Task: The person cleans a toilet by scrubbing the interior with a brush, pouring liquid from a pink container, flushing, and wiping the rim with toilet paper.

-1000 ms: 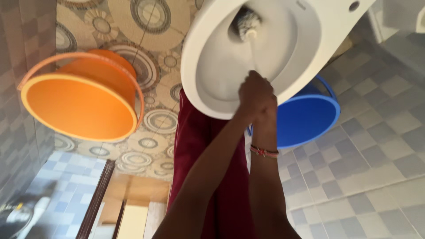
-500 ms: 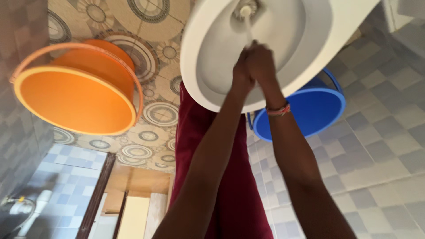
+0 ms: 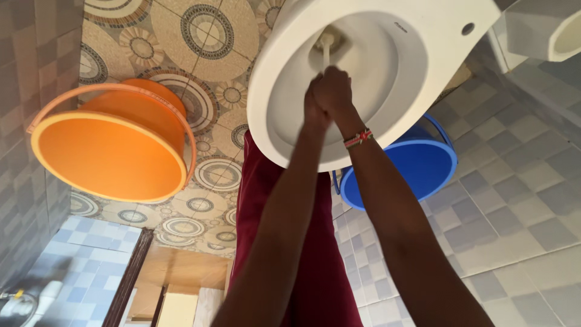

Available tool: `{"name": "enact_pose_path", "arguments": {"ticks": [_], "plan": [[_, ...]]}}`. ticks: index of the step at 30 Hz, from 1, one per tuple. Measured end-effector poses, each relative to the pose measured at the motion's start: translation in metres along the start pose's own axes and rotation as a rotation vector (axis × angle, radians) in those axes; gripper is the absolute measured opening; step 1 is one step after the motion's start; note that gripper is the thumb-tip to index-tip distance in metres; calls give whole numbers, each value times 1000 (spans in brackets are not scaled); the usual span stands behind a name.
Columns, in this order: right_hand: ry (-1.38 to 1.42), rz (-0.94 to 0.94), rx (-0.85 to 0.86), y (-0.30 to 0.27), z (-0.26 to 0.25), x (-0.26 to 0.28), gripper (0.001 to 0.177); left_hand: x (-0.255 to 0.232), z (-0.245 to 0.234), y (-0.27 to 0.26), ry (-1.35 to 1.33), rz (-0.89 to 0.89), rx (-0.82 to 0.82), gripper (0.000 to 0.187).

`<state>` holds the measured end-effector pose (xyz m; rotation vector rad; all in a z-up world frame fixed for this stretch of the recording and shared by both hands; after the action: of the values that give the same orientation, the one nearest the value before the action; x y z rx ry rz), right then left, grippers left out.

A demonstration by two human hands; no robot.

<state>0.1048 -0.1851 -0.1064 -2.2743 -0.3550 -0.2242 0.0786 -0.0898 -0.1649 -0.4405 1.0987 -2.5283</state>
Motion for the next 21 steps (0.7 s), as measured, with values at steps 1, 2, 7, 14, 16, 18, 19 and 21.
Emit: {"name": "enact_pose_path", "arguments": {"ticks": [1, 2, 7, 14, 16, 18, 19, 21], "plan": [[52, 35, -8, 6, 4, -3, 25, -9, -8, 11, 91, -19, -48, 27], [92, 44, -24, 6, 6, -7, 25, -18, -12, 23, 183, -39, -97, 27], [142, 72, 5, -67, -3, -45, 27, 5, 11, -14, 2259, -183, -18, 39], [1042, 239, -75, -100, 85, -133, 30, -5, 124, -105, 1941, 96, -507, 51], [1490, 248, -48, -64, 98, -129, 32, -18, 112, -66, 1941, 105, -575, 51], [1921, 347, 53, -33, 102, -129, 31, -24, 86, -29, 1950, 36, -593, 51], [1735, 338, 80, -24, 97, -133, 28, -21, 71, -18, 1944, -6, -572, 50], [1352, 345, 134, -32, 79, -142, 26, -6, 50, -22, 1916, 6, -436, 43]]}}
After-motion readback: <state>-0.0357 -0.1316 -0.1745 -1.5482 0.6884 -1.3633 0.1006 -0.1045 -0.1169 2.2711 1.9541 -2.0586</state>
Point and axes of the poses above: each hand's wrist, its own y-axis towards the middle knuckle, its own z-axis out of the palm, x = y × z, the point moved 7 cm from there along y, towards the middle knuckle, and after that the axes turned 7 degrees about -x, right-handed, at the moved point
